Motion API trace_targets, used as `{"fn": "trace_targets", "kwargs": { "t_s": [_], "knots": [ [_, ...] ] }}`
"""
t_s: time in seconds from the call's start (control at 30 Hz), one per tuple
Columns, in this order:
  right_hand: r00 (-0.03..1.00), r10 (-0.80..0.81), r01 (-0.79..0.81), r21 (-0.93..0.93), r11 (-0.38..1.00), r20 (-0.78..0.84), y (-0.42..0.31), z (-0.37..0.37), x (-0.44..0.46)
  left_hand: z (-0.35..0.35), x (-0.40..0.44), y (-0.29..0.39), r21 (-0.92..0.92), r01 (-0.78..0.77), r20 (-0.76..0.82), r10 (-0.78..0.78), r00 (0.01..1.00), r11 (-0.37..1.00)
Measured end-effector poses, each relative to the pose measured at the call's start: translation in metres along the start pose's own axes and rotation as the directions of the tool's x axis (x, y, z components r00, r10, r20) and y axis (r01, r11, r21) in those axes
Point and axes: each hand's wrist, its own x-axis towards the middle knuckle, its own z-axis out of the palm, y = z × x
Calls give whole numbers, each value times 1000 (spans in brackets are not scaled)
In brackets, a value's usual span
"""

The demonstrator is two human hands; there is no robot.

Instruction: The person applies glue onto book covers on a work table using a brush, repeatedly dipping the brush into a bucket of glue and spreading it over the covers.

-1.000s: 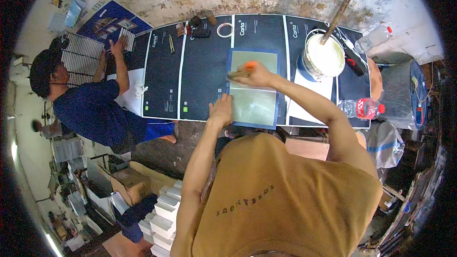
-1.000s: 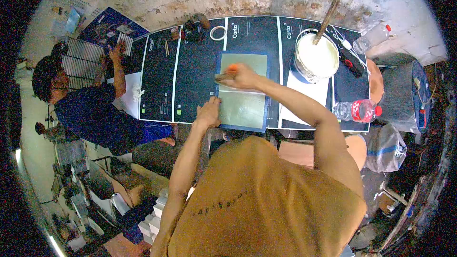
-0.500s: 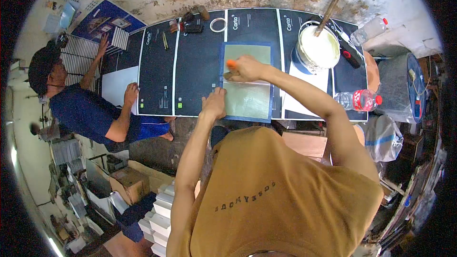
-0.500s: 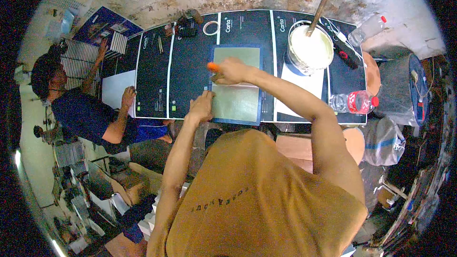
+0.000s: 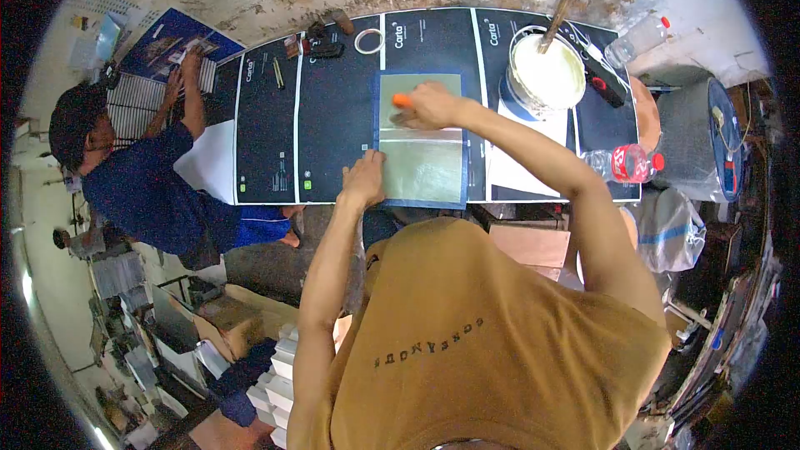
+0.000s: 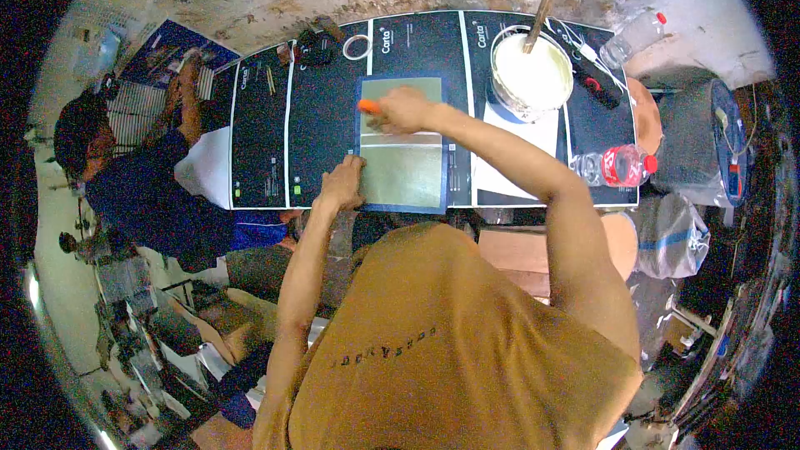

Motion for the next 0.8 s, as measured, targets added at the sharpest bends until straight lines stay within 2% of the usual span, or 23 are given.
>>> {"fn": "trace_targets", "kwargs": {
  "t_s": [0.13, 0.23, 0.33, 0.4, 0.43, 0.47, 0.57, 0.63, 0.7, 0.73, 0.8],
  "knots": [
    [963, 168, -147, -110, 983, 211, 10, -60, -60, 1, 7, -6, 36, -28, -6, 29, 1000, 999],
    [921, 284, -206, -285, 936, 268, 13, -91, -95, -12, -2, -4, 55, -82, -2, 82, 997, 995],
    [918, 373, -337, -233, 912, 132, 15, -112, -124, 16, 37, -54, -242, -248, -88, 234, 968, 938],
    [873, 447, -436, 100, 895, -195, 16, -108, -140, 5, 65, -49, -396, -140, -379, -23, 925, 907],
    [795, 504, -436, 259, 862, -337, 8, -106, -142, 2, 79, -47, -488, -114, -488, -162, 857, 865],
    [696, 595, -474, 365, 801, -402, 1, -102, -136, -1, 89, -45, -479, -79, -461, -175, 870, 874],
    [534, 610, -338, 514, 789, -586, -22, -87, -111, -8, 108, -49, -451, -6, -414, -203, 887, 893],
    [434, 655, -331, 567, 754, -618, -31, -73, -92, -6, 114, -58, -427, 0, -411, -194, 891, 904],
    [300, 712, -343, 625, 701, -635, -45, -53, -73, -5, 119, -78, -492, -90, -366, -112, 924, 866],
    [269, 711, -299, 645, 703, -650, -49, -34, -60, -4, 123, -89, -524, -132, -343, -67, 937, 841],
    [237, 729, -257, 682, 685, -642, -64, 6, -25, 12, 142, -109, -685, -172, -287, -45, 957, 708]
  ]
}}
